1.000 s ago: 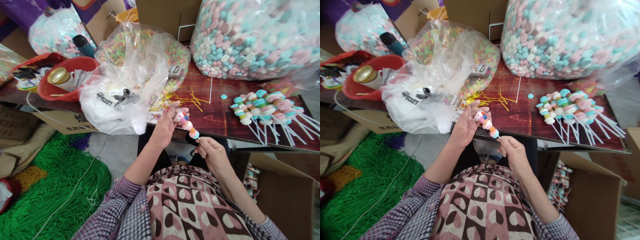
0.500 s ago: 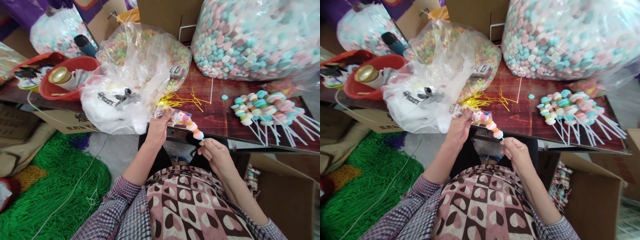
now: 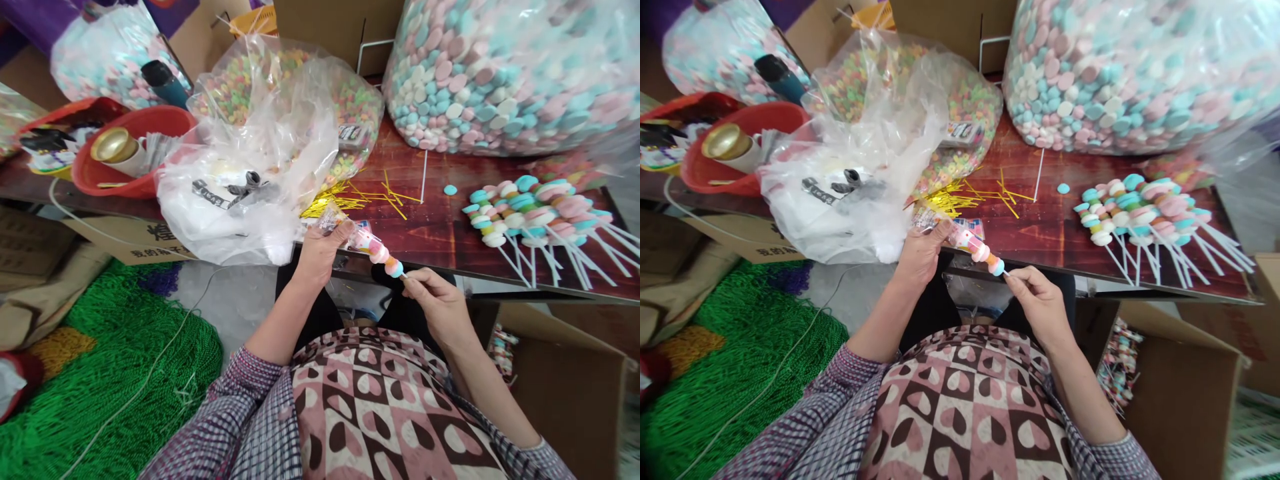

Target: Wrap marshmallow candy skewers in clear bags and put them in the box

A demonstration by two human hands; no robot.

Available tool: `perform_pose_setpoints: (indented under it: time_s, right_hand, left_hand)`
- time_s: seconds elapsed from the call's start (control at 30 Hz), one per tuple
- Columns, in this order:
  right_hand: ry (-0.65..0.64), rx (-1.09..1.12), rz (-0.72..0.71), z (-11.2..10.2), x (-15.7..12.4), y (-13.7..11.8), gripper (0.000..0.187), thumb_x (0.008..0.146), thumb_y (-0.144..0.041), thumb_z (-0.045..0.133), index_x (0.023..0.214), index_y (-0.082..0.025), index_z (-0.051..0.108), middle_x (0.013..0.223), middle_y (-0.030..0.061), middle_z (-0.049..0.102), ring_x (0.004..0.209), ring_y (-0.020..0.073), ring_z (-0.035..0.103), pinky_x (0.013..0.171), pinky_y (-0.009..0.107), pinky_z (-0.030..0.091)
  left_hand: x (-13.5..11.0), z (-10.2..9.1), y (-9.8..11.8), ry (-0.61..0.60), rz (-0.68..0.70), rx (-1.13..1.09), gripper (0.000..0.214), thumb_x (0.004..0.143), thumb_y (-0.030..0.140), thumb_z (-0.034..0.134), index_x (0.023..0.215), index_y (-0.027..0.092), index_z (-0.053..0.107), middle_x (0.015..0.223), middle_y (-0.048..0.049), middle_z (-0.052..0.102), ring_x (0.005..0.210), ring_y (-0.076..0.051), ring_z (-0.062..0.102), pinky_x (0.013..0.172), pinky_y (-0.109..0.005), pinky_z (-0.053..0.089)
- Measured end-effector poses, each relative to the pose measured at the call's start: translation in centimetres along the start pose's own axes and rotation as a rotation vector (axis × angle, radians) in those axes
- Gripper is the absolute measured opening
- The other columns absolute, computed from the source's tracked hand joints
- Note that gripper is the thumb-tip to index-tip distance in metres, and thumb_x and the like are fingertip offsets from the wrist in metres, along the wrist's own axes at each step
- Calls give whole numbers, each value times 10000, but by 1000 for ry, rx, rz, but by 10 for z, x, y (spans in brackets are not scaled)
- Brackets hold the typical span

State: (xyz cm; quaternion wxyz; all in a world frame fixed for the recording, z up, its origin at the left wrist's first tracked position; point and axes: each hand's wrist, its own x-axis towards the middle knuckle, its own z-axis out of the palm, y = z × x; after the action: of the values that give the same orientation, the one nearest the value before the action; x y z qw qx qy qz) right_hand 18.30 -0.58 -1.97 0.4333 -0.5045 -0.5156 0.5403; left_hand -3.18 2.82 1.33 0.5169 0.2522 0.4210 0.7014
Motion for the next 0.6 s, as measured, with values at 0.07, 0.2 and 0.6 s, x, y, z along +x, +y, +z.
perform_pose_setpoints:
  time_s: [0.07, 0.2, 0.6]
  right_hand:
    - [-16, 94, 75, 2, -1, -3, 228, 776, -428, 741, 748, -204, 709, 548, -44, 470, 518, 99, 408, 533, 261, 371]
    - [-87, 204, 191, 2, -4, -6, 316, 781, -500, 714, 732, -188, 697, 429, -97, 288, 413, 70, 244, 463, 259, 335]
    - [5, -127, -30, 1, -5, -4, 163, 806, -381, 719, 788, -220, 698, 700, -17, 589, 662, 131, 503, 646, 271, 390]
  left_hand:
    - [0, -2, 0, -12, -3, 2, 272, 603, 322, 872, 741, 182, 684, 707, 48, 657, 646, -86, 580, 683, -230, 475]
    - [2, -4, 1, -3, 7, -8, 313, 556, 327, 896, 721, 181, 673, 691, 50, 646, 650, -87, 575, 703, -227, 477]
    - [4, -6, -10, -19, 24, 51, 280, 623, 393, 850, 709, 187, 682, 689, 46, 643, 631, -88, 563, 655, -232, 458]
